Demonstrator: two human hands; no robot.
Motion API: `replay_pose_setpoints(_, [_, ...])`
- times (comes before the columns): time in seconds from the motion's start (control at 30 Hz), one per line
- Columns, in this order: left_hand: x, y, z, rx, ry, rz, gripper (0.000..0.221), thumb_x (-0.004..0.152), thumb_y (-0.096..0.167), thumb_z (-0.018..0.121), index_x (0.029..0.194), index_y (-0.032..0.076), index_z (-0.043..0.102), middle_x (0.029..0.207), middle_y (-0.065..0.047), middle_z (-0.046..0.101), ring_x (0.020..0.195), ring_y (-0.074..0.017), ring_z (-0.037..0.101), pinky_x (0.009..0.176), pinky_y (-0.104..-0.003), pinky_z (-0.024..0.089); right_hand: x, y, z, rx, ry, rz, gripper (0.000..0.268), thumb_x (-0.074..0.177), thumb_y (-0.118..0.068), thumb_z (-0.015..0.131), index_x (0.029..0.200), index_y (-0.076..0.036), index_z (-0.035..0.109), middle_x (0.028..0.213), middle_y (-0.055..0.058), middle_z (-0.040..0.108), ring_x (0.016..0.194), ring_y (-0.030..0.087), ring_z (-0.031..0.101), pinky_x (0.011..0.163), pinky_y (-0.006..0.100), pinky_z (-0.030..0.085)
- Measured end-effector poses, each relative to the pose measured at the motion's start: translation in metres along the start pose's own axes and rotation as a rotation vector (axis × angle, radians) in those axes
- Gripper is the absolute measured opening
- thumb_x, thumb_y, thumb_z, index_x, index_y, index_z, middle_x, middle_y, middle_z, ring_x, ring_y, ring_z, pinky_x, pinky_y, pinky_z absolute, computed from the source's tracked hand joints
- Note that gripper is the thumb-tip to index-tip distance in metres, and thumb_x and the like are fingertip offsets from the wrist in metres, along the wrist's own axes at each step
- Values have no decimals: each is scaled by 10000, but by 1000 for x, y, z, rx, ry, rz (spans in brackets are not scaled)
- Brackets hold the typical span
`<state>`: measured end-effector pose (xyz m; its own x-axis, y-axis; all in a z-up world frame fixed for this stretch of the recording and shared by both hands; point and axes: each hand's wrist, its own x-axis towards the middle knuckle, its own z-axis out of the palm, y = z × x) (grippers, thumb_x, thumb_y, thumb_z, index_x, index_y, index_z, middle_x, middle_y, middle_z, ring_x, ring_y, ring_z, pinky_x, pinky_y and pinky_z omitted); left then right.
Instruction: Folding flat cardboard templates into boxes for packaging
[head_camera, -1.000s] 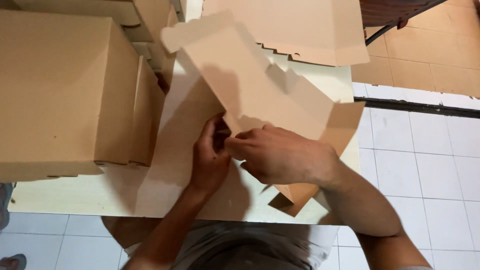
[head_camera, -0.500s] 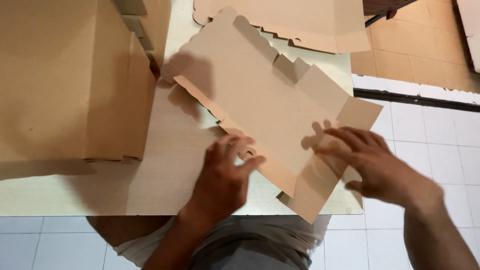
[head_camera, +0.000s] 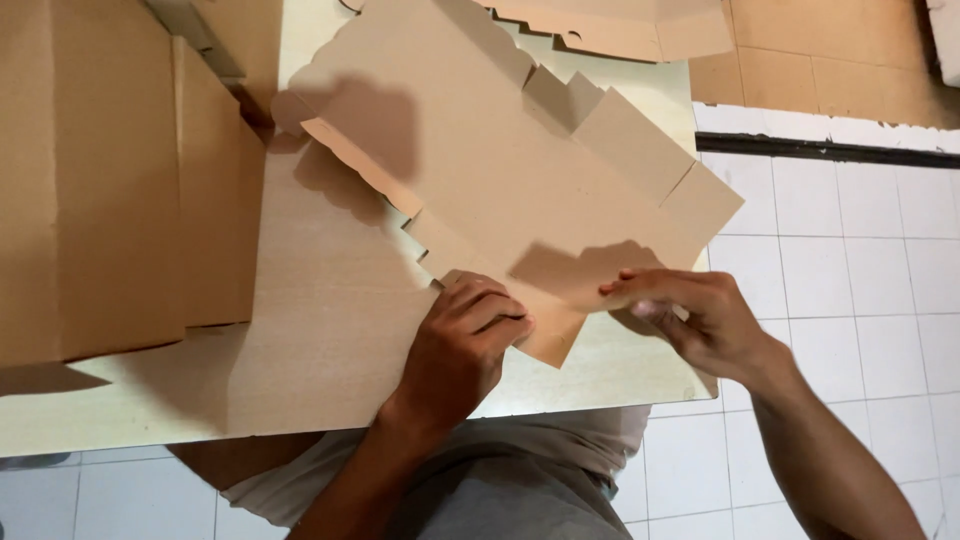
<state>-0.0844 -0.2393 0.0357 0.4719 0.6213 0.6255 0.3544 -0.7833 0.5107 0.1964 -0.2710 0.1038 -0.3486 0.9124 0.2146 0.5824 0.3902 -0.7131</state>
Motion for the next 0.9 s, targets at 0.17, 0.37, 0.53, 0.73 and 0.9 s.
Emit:
replay_pose_setpoints(0.17, [2, 6, -1, 77, -51, 86, 92, 883, 35, 736, 818, 100, 725, 897, -36, 619, 958, -244, 648, 925, -431, 509, 2, -4, 1, -204, -13, 49, 96, 881, -95, 710, 925, -25, 757, 692, 145, 707, 666, 307, 701, 737, 471, 618])
replay_pose_setpoints(0.37, [11, 18, 7, 116, -17, 201, 215, 901, -22, 680, 722, 92, 649, 737, -42, 510, 671, -227, 594, 706, -368, 542, 25, -42, 7, -672, -65, -133, 156, 849, -157, 686, 725, -85, 627, 574, 82, 627, 576, 300, 694, 833, 451, 603])
replay_pose_setpoints(0.53, [27, 23, 10, 110, 18, 206, 207, 893, -45, 682, 729, 76, 650, 712, -52, 492, 602, -230, 587, 648, -352, 553, 23, -44, 18, -818, -5, -181, 117, 849, -92, 683, 737, -91, 649, 598, 72, 654, 610, 270, 713, 861, 435, 598])
replay_pose_setpoints(0.73, [28, 26, 17, 66, -16, 231, 189, 863, -55, 719, 725, 62, 665, 710, -58, 521, 600, -214, 603, 650, -349, 554, -3, -12, 23, -711, 205, -18, 96, 850, -163, 783, 826, -99, 715, 648, 63, 690, 681, 259, 737, 926, 438, 586])
replay_pose_setpoints(0.9, [24, 27, 21, 64, -46, 240, 192, 895, 46, 744, 728, 72, 651, 724, -56, 511, 617, -226, 593, 651, -354, 527, -3, -16, 24, -566, 206, -174, 54, 873, -74, 739, 820, -84, 735, 685, 59, 670, 705, 253, 689, 1056, 506, 495])
